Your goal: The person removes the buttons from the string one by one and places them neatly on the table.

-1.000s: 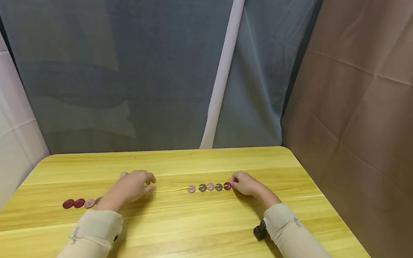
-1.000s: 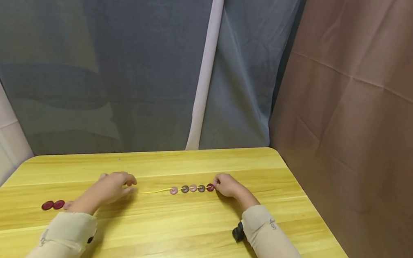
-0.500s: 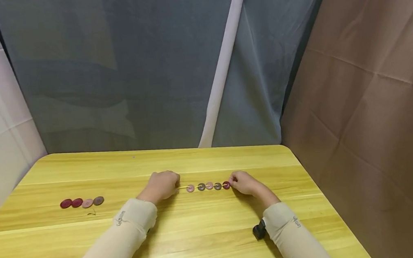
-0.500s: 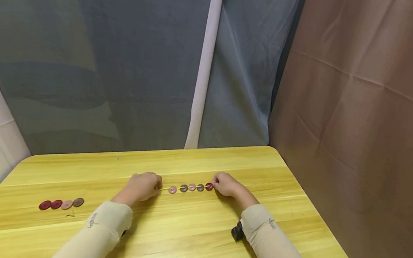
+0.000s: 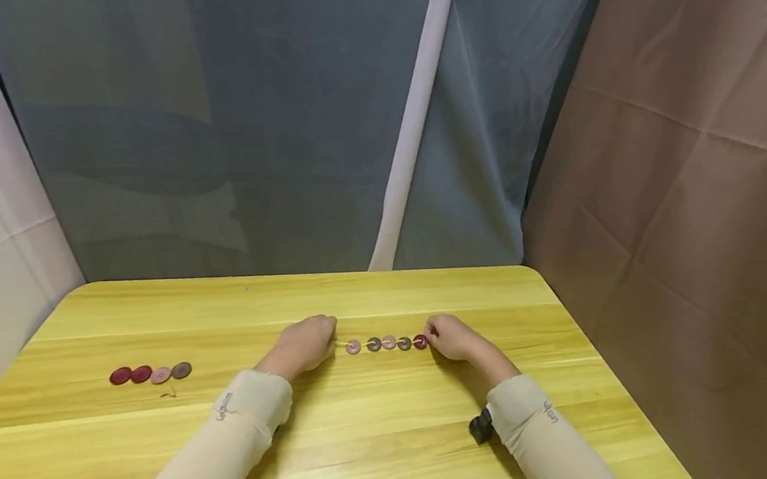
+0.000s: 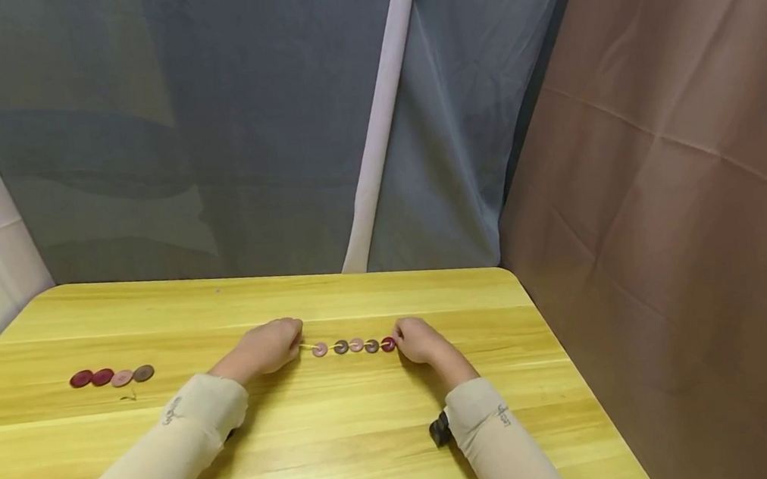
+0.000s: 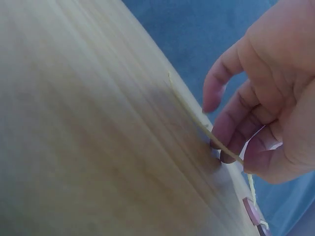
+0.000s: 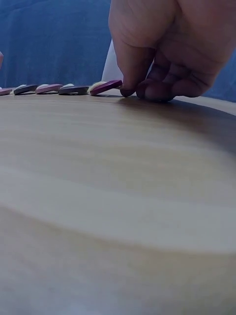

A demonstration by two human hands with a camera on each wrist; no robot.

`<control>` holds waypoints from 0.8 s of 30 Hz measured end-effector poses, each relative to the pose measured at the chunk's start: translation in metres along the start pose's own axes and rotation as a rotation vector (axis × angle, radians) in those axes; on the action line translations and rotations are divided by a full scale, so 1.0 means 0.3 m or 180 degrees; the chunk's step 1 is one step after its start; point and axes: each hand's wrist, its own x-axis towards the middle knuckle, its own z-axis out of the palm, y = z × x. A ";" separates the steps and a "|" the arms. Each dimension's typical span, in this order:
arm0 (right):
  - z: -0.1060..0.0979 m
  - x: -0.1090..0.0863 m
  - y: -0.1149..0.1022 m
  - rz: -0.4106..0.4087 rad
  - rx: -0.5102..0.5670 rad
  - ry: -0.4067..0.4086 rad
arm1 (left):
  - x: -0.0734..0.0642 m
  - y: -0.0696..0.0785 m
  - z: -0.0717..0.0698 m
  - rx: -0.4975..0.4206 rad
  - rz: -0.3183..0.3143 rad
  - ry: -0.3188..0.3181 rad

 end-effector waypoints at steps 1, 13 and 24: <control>-0.001 0.001 -0.001 -0.0013 -0.0013 0.0001 | -0.001 0.000 0.000 -0.0054 0.0028 0.0014; -0.003 -0.001 -0.028 0.0033 -0.0430 -0.0026 | -0.020 -0.010 -0.002 -0.0590 0.0109 0.0011; -0.036 -0.030 -0.107 0.0163 -0.1076 0.0196 | -0.013 -0.010 0.003 -0.0476 0.0289 0.0120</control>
